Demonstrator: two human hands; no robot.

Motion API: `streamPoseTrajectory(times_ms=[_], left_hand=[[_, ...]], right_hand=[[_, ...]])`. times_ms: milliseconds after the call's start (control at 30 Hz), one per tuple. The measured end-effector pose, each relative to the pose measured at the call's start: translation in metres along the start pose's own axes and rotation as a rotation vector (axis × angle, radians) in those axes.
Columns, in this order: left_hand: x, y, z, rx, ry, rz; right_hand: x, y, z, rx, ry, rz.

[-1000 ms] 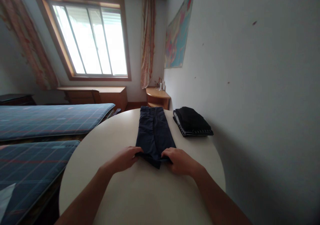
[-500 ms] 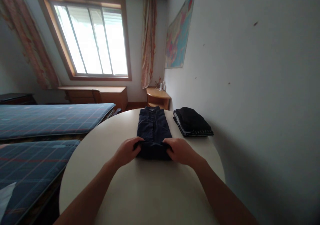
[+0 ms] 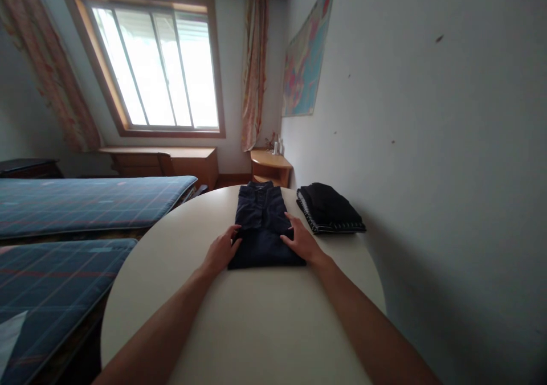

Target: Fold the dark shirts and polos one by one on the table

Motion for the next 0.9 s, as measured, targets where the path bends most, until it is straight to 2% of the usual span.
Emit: streamPoseTrajectory(times_ms=[100,200,433,567,700,800,900], left_hand=[[-0.003,0.002,0.001,-0.015,0.029,-0.008],[-0.001,0.005,0.000,-0.026,0.039,0.015],[0.010,0.016,-0.005,-0.109,-0.052,0.119],[0.017,0.024,-0.012,-0.169,-0.083,0.140],[0.025,0.035,-0.023,-0.240,-0.134,0.153],[0.029,0.042,-0.028,-0.260,-0.165,0.151],[0.026,0.042,-0.027,-0.233,-0.186,0.081]], right_hand=[[0.019,0.002,-0.004,0.038,-0.029,0.055],[0.024,0.003,-0.003,-0.006,-0.055,0.103],[0.003,0.007,0.003,-0.180,-0.053,0.114],[-0.006,0.013,0.000,-0.251,-0.044,0.124],[-0.015,0.023,-0.003,-0.382,-0.083,0.110],[-0.019,0.032,-0.002,-0.489,-0.161,0.122],[-0.021,0.036,-0.004,-0.497,-0.220,0.145]])
Point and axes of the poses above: each hand's wrist, its own y-axis away from the middle knuckle, its own z-axis out of the palm, x = y × z, the point moved 9 cm from there along -y, towards the middle knuckle, and after that the axes turned 2 degrees about -y, right-handed, at the moved point
